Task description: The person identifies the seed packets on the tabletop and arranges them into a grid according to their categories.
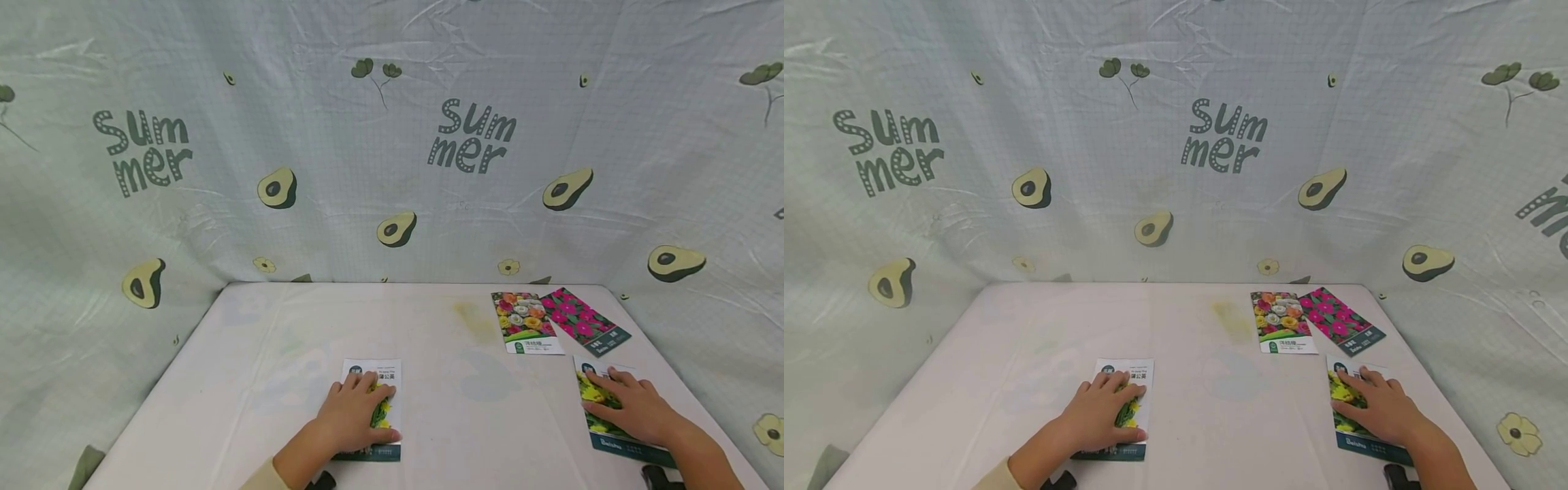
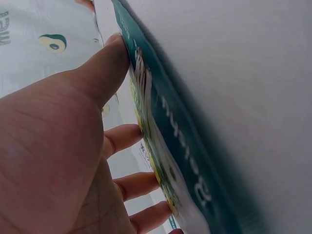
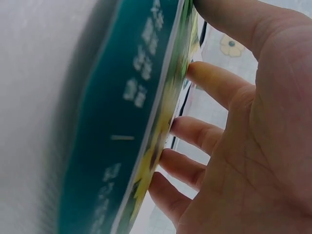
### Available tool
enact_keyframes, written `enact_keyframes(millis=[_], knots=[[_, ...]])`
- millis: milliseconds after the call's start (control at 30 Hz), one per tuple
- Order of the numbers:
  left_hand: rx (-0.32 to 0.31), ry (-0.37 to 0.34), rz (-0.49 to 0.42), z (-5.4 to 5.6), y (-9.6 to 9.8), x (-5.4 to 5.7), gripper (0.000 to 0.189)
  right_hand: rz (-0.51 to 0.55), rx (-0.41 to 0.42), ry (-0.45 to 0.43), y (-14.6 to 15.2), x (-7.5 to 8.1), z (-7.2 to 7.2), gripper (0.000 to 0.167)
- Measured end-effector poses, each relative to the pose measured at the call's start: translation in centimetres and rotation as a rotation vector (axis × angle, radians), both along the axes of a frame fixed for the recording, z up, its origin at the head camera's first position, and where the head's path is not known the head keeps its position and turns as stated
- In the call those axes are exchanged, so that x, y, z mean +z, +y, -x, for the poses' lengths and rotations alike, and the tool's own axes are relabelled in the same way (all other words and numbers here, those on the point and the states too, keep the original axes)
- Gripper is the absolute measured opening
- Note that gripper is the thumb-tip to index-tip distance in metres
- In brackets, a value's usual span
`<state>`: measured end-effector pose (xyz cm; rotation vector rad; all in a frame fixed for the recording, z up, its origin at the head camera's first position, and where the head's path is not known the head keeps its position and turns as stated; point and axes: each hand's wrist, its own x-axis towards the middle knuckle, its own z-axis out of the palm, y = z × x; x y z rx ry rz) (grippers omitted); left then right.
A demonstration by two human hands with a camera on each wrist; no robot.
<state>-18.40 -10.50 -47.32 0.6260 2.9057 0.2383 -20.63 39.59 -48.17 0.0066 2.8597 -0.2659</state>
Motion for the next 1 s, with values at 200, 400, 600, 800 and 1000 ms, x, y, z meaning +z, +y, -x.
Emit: enact_keyframes(millis=[200, 400, 600, 800, 1000], knots=[[-0.001, -0.013, -0.008, 0.0, 0.0, 0.2, 0.081, 0.005, -0.005, 0.006, 0.0, -0.1, 0.1, 0.099], [0.003, -0.003, -0.016, -0.2, 0.1, 0.1, 0.08, 0.002, -0.006, -0.001, -0.2, -0.2, 0.0, 0.098], [-0.009, -0.017, -0.023, -0.1, -0.1, 0.2, 0.081, 0.006, -0.011, -0.008, -0.5, -0.2, -0.1, 0.099], [-0.038, -0.036, -0.026, 0.0, -0.4, 0.7, 0.083, -0.002, 0.004, -0.015, -0.9, 0.1, -0.2, 0.098], [-0.041, -0.043, -0.041, -0.2, -0.4, 1.0, 0.083, 0.004, 0.013, -0.036, -1.4, 0.4, -0.6, 0.097]])
